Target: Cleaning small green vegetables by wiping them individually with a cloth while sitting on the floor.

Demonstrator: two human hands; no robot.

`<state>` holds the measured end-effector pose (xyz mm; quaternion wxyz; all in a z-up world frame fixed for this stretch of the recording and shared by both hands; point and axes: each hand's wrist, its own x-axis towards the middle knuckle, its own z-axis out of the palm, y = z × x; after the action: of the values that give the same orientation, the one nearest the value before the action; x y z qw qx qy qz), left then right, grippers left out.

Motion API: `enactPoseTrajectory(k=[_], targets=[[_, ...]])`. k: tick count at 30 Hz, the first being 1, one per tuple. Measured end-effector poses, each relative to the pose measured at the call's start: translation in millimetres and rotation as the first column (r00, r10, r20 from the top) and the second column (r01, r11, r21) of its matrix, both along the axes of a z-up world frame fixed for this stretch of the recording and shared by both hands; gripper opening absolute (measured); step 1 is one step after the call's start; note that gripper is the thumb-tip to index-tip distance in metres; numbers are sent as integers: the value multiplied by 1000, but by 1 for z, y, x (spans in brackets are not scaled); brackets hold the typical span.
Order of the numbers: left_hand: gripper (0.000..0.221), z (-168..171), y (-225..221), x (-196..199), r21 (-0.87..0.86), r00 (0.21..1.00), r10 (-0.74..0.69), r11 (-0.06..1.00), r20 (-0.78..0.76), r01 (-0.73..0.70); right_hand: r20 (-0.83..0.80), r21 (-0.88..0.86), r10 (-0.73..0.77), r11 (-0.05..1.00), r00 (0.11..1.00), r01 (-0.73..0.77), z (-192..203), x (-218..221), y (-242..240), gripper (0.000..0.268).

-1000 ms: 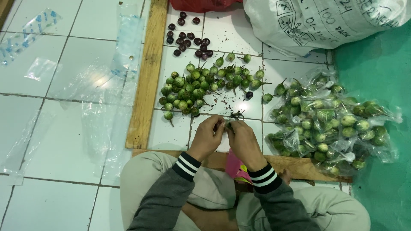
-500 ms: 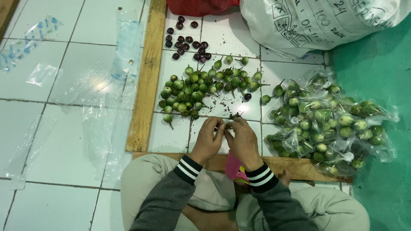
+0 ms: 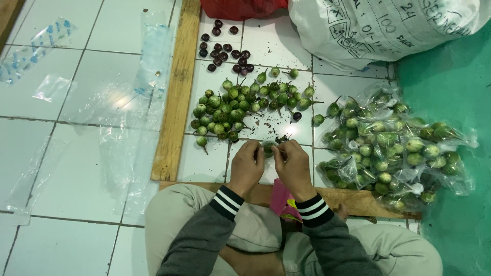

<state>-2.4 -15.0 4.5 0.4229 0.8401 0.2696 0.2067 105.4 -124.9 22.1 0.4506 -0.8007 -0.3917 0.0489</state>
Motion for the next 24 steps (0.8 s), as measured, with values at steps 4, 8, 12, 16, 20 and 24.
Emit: enactPoseTrajectory(k=[4,8,12,16,20,24], targets=[[14,12,0,-2,27,999,54,998,5,-54,190,-41,-4,999,982,12,6,-4,0,17],[9,13,-1,-2,-80,997,55,996,61,-50,304,-37,-13,999,953,25,3,-4,1,18],[10,13,2,0,-91,987,97,992,131,-86,210,-148,168,979,963,-139,-15,4,0,19],[9,24,-4,0,-99,978,-9,995,206,30,265,-135,165,982,950,-133,-13,1,2,14],[11,16,-12,4,-127,956,-114,980,269,153,332,-148,33,989,943,17,-33,1,-4,13],[7,15,-9,1,-142,970,-32,988,243,68,-7,-305,-27,952,1000,24,-30,8,-2,9]])
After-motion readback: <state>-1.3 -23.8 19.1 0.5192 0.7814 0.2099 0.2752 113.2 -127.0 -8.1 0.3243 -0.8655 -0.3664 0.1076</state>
